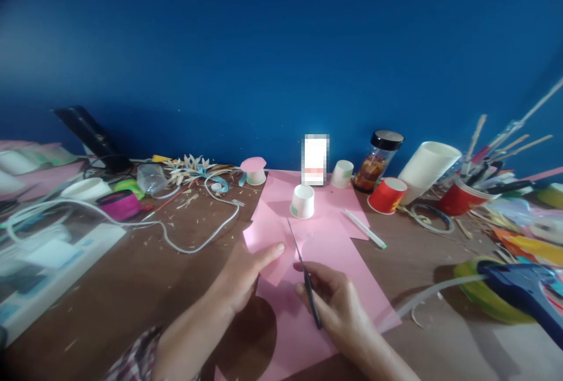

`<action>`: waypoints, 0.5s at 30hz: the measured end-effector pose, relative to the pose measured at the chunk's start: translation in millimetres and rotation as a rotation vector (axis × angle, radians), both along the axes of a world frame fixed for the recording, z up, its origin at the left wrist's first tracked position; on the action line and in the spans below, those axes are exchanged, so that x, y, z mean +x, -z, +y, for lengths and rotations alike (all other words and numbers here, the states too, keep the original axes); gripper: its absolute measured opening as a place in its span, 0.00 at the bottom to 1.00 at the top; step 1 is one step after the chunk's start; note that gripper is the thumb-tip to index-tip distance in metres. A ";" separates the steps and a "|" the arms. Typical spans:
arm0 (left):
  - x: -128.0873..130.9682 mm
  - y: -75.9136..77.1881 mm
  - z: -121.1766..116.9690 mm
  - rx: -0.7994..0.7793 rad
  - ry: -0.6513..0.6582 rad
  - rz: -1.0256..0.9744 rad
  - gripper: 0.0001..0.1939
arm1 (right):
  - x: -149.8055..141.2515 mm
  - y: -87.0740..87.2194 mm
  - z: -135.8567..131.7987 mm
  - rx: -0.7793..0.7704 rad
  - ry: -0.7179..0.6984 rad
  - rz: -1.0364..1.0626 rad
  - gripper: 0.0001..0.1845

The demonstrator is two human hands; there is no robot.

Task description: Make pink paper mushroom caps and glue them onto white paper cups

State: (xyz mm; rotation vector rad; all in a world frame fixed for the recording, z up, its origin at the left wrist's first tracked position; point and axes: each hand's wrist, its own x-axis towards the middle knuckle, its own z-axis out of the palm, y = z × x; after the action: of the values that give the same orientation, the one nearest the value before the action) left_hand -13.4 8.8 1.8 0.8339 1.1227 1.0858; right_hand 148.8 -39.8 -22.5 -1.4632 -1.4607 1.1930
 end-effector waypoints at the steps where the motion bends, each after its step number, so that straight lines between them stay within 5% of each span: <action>1: -0.2 0.0 0.0 -0.003 0.008 0.011 0.22 | -0.1 0.2 0.1 0.002 -0.001 -0.002 0.28; 15: -0.4 3.3 0.9 0.007 0.054 0.032 0.23 | 0.5 0.6 1.7 0.038 -0.024 -0.001 0.28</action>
State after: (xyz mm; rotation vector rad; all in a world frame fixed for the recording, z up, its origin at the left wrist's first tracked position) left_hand -13.9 9.7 -1.6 0.8854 1.1176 1.0348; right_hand 149.3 -38.1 -23.1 -1.4249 -1.4975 1.1733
